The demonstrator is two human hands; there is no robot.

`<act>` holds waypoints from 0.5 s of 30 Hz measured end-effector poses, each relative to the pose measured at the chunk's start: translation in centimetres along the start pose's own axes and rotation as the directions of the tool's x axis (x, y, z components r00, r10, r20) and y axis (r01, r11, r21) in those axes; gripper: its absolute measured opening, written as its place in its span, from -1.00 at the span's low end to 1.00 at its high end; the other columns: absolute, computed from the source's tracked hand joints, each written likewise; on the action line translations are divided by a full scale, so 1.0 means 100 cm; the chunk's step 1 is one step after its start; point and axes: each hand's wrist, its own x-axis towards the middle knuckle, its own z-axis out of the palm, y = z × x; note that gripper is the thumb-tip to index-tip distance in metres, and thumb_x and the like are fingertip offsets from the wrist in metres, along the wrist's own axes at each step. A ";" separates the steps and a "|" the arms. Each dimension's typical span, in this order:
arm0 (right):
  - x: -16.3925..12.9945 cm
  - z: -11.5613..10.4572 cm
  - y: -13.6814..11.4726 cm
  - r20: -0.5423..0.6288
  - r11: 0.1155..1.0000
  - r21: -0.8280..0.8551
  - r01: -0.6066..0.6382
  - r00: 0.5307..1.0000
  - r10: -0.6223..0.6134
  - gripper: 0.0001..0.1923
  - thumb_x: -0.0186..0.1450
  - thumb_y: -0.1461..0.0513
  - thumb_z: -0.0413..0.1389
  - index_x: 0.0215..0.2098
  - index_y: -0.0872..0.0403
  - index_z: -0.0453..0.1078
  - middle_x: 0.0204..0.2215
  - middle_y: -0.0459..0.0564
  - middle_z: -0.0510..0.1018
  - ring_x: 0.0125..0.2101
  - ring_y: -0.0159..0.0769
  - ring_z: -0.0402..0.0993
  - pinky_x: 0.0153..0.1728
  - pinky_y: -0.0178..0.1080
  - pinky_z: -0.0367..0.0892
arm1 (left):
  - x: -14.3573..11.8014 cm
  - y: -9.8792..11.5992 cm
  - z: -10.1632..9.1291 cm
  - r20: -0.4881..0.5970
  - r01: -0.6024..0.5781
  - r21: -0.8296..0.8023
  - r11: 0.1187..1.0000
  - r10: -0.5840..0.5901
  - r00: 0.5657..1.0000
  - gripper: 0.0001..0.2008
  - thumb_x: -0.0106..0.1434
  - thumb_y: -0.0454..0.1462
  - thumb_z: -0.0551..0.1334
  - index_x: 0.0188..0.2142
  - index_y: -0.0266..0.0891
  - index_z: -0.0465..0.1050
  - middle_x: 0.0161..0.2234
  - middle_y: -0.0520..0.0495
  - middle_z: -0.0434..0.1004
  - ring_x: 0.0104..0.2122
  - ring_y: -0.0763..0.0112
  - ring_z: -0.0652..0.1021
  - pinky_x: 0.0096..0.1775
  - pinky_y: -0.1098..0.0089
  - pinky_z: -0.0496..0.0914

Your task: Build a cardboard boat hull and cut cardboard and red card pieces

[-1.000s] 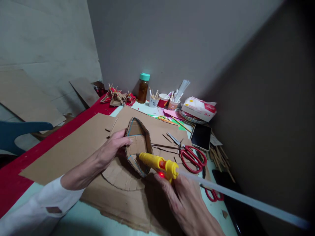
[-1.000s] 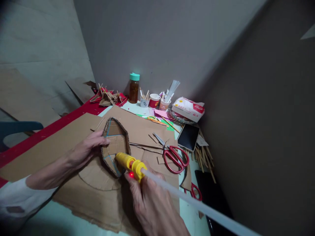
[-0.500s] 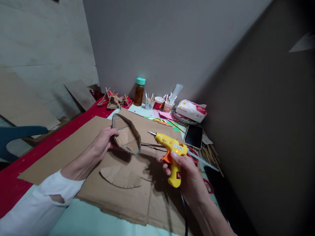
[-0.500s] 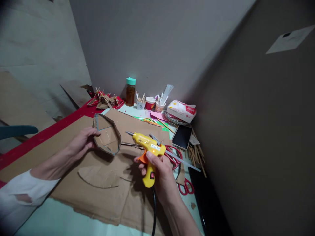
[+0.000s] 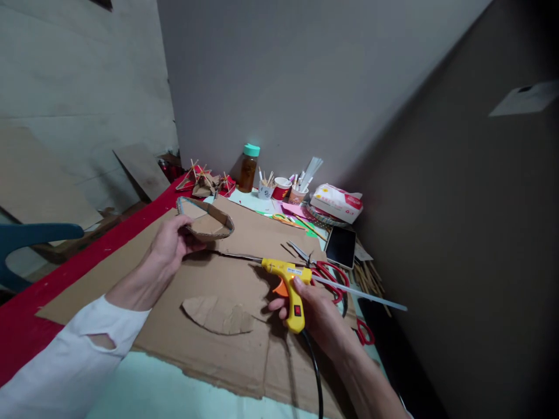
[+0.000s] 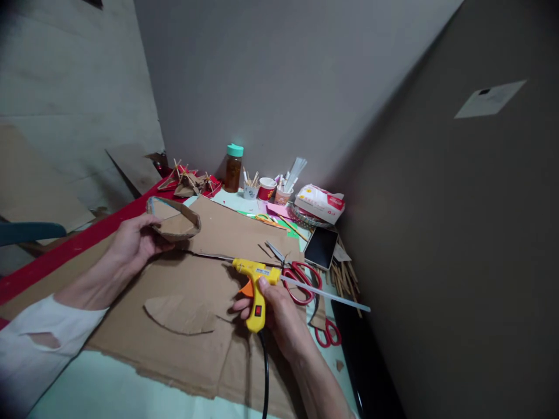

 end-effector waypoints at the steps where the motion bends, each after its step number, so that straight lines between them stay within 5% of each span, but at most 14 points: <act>1: 0.000 0.001 0.000 -0.001 1.000 -0.016 -0.010 1.000 0.010 -0.52 0.31 -0.11 0.15 -0.22 0.17 0.50 -0.37 0.18 0.68 -0.49 -0.32 0.55 -0.45 -0.34 0.36 | -0.001 0.000 0.000 0.004 -0.005 -0.015 1.000 0.005 1.000 -0.91 -0.03 -0.35 0.20 -0.44 -0.24 0.40 -0.60 0.00 0.46 -0.63 0.38 0.48 -0.62 0.42 0.46; 3: -0.001 0.002 -0.003 -0.030 0.992 -0.126 0.002 1.000 -0.006 -0.46 0.34 -0.17 0.05 -0.24 0.14 0.48 -0.41 0.13 0.65 -0.49 -0.27 0.55 -0.44 -0.28 0.39 | -0.002 -0.001 0.000 0.013 -0.014 -0.042 0.999 0.014 1.000 -0.90 -0.02 -0.34 0.20 -0.43 -0.26 0.41 -0.58 -0.02 0.47 -0.62 0.37 0.49 -0.60 0.40 0.48; 5: -0.004 0.001 -0.006 -0.093 0.903 -0.420 0.093 0.985 -0.145 -0.46 0.37 -0.19 -0.01 -0.35 0.08 0.44 -0.50 0.04 0.58 -0.53 -0.25 0.49 -0.48 -0.25 0.34 | -0.002 -0.002 0.000 0.028 -0.014 -0.061 0.998 0.016 0.999 -0.89 -0.02 -0.35 0.20 -0.42 -0.27 0.43 -0.58 -0.02 0.47 -0.62 0.36 0.48 -0.59 0.39 0.48; 6: -0.007 0.000 -0.008 -0.114 0.776 -0.616 0.135 0.960 -0.257 -0.48 0.39 -0.16 -0.03 -0.44 0.05 0.40 -0.57 -0.01 0.51 -0.56 -0.26 0.42 -0.52 -0.26 0.27 | -0.002 -0.003 0.000 0.038 -0.012 -0.067 0.998 0.014 0.999 -0.89 -0.02 -0.35 0.21 -0.42 -0.28 0.44 -0.59 -0.03 0.47 -0.62 0.36 0.48 -0.59 0.39 0.48; 8: -0.015 -0.002 -0.009 -0.082 0.376 -0.920 0.114 0.879 -0.469 -0.48 0.43 -0.06 -0.05 -0.60 0.00 0.24 -0.69 -0.07 0.36 -0.66 -0.30 0.25 -0.60 -0.25 0.06 | -0.002 -0.005 0.000 0.058 -0.004 -0.075 0.997 0.008 0.998 -0.90 -0.02 -0.35 0.21 -0.44 -0.29 0.44 -0.59 -0.04 0.47 -0.61 0.35 0.48 -0.58 0.38 0.48; 11: -0.029 0.005 -0.008 0.036 -0.113 -0.993 -0.031 0.838 -0.545 -0.54 0.45 0.09 -0.07 -0.62 -0.02 0.20 -0.73 -0.05 0.31 -0.74 -0.29 0.16 -0.60 -0.20 -0.15 | -0.003 -0.010 0.000 0.080 -0.001 -0.086 0.996 0.008 0.997 -0.90 -0.01 -0.34 0.22 -0.43 -0.30 0.45 -0.54 -0.07 0.52 -0.56 0.32 0.52 -0.54 0.35 0.52; 13: -0.035 0.022 -0.007 0.118 -0.236 -0.972 -0.008 0.850 -0.514 -0.64 0.45 0.14 -0.07 -0.49 0.01 0.32 -0.67 0.00 0.42 -0.70 -0.22 0.30 -0.61 -0.20 -0.08 | -0.003 -0.012 0.001 0.097 -0.008 -0.090 0.996 0.016 0.995 -0.88 0.00 -0.33 0.23 -0.40 -0.30 0.45 -0.51 -0.08 0.55 -0.53 0.31 0.53 -0.53 0.35 0.53; 15: -0.035 0.045 -0.006 0.217 -0.238 -0.965 0.114 0.857 -0.468 -0.76 0.45 0.15 -0.03 -0.32 0.05 0.39 -0.49 0.07 0.55 -0.51 -0.11 0.50 -0.53 -0.19 0.18 | -0.004 -0.014 0.002 0.117 -0.014 -0.089 0.996 0.024 0.993 -0.86 0.00 -0.32 0.23 -0.39 -0.31 0.45 -0.50 -0.07 0.55 -0.52 0.32 0.54 -0.53 0.37 0.53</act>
